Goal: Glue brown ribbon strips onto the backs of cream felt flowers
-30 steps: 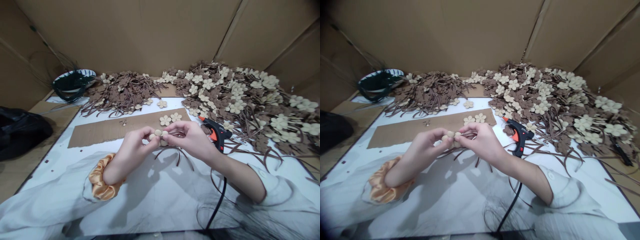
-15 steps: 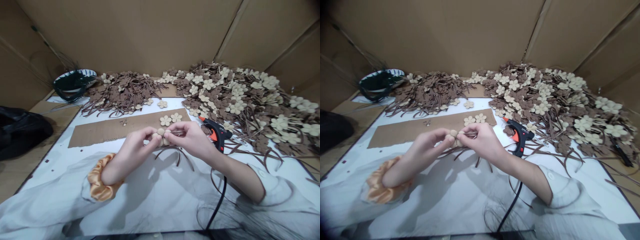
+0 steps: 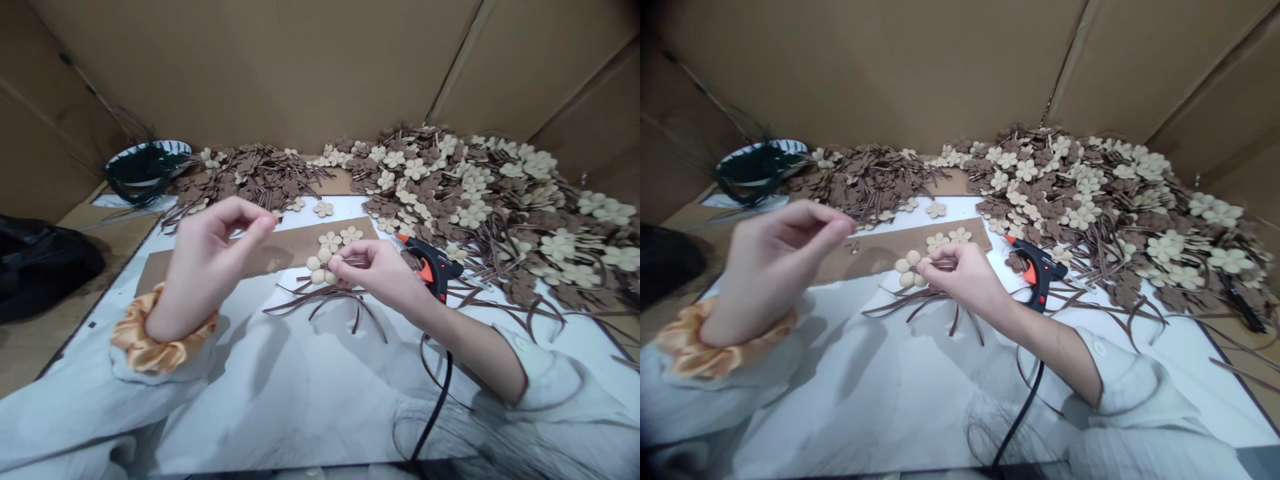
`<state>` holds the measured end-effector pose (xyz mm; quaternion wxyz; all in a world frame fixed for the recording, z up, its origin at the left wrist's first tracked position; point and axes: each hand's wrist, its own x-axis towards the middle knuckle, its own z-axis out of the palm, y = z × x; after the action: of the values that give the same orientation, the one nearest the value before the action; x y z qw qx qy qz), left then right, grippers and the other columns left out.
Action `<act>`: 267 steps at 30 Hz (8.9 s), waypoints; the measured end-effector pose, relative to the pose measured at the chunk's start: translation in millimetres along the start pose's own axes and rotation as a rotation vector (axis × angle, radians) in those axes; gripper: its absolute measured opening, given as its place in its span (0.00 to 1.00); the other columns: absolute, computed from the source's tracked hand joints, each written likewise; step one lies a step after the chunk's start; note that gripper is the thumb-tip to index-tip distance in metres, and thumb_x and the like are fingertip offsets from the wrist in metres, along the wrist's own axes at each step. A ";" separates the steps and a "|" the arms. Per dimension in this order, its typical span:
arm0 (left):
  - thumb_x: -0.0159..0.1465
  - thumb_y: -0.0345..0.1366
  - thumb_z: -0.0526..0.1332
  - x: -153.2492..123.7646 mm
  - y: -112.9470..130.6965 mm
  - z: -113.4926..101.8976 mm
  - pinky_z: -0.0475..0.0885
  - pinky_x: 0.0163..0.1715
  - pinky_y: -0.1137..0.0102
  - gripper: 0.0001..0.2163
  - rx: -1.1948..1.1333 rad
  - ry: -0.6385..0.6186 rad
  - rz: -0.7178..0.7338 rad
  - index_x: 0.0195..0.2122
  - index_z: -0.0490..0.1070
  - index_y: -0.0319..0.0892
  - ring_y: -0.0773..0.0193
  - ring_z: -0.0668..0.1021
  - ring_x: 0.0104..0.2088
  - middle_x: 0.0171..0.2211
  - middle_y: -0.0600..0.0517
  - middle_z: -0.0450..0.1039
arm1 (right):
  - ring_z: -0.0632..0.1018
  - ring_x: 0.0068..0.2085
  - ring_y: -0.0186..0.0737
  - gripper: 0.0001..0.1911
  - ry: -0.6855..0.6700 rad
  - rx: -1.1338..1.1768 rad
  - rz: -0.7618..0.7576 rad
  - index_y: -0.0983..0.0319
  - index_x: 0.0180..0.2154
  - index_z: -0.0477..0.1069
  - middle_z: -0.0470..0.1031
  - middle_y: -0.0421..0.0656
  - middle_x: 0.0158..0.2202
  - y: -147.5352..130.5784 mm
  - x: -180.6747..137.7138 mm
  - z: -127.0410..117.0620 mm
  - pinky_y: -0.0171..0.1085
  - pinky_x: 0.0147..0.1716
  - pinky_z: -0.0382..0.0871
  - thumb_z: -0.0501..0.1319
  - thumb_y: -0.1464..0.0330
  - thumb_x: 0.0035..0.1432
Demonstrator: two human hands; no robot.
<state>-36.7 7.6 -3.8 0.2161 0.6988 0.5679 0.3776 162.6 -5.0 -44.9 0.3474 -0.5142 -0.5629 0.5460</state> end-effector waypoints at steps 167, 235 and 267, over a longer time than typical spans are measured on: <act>0.59 0.38 0.59 -28.6 14.0 39.8 0.63 0.25 0.75 0.08 -0.027 -0.346 0.098 0.30 0.76 0.43 0.69 0.71 0.24 0.27 0.56 0.78 | 0.75 0.26 0.31 0.12 0.080 0.376 0.084 0.63 0.32 0.67 0.74 0.36 0.23 10.1 -22.8 2.0 0.31 0.29 0.67 0.67 0.68 0.45; 0.57 0.37 0.58 -19.0 17.8 46.1 0.65 0.33 0.73 0.09 0.097 -0.152 0.208 0.23 0.73 0.41 0.65 0.73 0.30 0.25 0.54 0.74 | 0.72 0.22 0.28 0.10 0.014 0.167 0.108 0.66 0.27 0.73 0.76 0.41 0.24 -4.0 -17.9 -8.3 0.27 0.18 0.59 0.66 0.65 0.46; 0.58 0.41 0.57 -9.1 20.3 41.5 0.68 0.37 0.70 0.11 -0.001 -0.366 0.006 0.27 0.74 0.41 0.61 0.76 0.33 0.29 0.52 0.78 | 0.73 0.25 0.30 0.06 0.063 0.207 0.027 0.64 0.26 0.70 0.74 0.40 0.24 -1.5 -19.6 -5.5 0.29 0.24 0.66 0.64 0.67 0.47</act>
<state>7.6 -1.2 -17.3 0.3151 0.7573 0.5169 0.2451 172.1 -22.1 -39.2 0.4089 -0.5001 -0.4854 0.5892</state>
